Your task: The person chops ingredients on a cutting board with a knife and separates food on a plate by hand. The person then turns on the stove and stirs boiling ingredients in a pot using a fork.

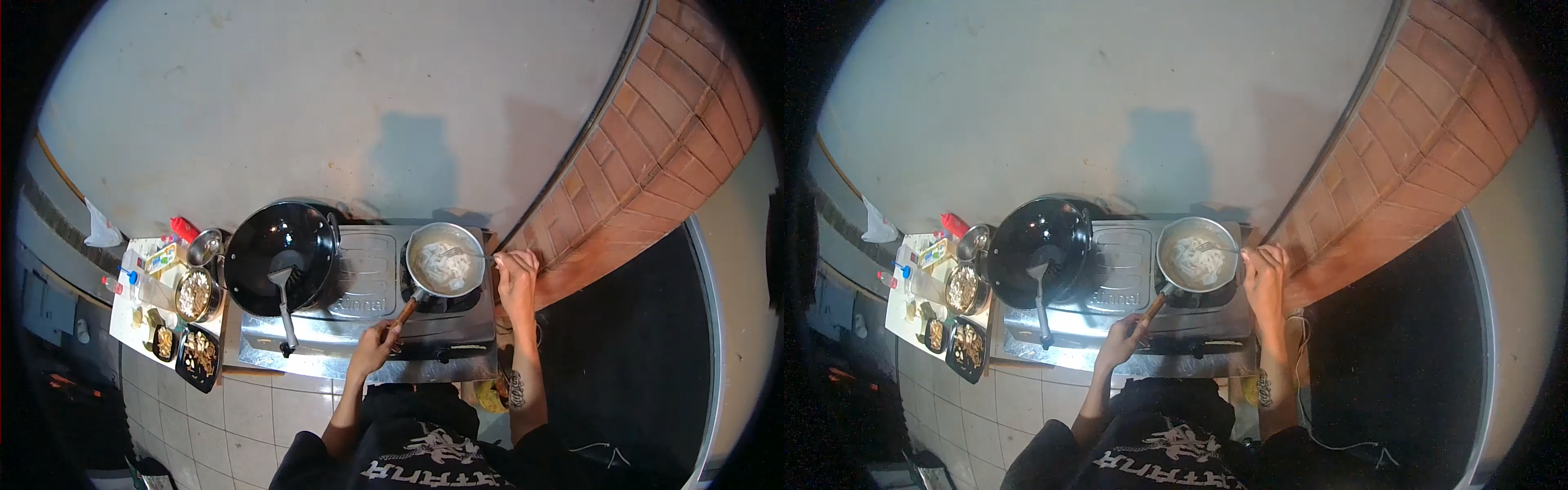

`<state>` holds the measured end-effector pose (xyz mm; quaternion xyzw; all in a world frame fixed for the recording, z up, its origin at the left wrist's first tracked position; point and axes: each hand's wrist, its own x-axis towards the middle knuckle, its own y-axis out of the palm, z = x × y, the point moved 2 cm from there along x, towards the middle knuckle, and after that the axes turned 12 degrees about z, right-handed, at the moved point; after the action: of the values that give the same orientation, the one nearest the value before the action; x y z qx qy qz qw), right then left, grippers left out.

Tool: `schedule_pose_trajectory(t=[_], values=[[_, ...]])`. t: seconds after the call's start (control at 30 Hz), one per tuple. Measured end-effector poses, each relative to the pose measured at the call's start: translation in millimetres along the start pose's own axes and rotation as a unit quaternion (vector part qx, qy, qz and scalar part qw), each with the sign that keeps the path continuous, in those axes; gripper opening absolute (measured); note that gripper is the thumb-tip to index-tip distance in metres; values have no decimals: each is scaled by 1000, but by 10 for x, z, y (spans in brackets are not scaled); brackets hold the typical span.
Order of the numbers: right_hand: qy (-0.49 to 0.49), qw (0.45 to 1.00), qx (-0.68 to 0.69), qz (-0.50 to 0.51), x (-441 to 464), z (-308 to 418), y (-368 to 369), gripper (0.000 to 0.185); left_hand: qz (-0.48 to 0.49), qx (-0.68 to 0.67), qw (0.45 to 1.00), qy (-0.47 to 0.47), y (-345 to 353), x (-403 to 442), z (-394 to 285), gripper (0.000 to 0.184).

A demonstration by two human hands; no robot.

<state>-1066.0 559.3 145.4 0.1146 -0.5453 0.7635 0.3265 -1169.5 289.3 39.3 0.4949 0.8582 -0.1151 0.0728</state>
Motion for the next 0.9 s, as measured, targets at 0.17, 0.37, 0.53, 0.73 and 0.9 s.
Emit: schedule_pose_trajectory(t=[0.17,0.37,0.53,0.73,0.9], values=[[-15,1000,-22,-16,196,-100,194,10,-17,42,999,14,5,-41,-85,36],[-55,997,23,47,231,-95,485,11,-25,46,999,-9,-20,-42,-107,37],[-68,993,42,89,94,169,318,13,-33,74,996,-20,-88,-59,-130,38],[-93,987,34,129,-138,323,-49,13,-49,102,993,18,-157,-49,-202,37],[-52,992,12,114,-251,295,-325,15,-49,106,993,28,-169,-48,-179,35]])
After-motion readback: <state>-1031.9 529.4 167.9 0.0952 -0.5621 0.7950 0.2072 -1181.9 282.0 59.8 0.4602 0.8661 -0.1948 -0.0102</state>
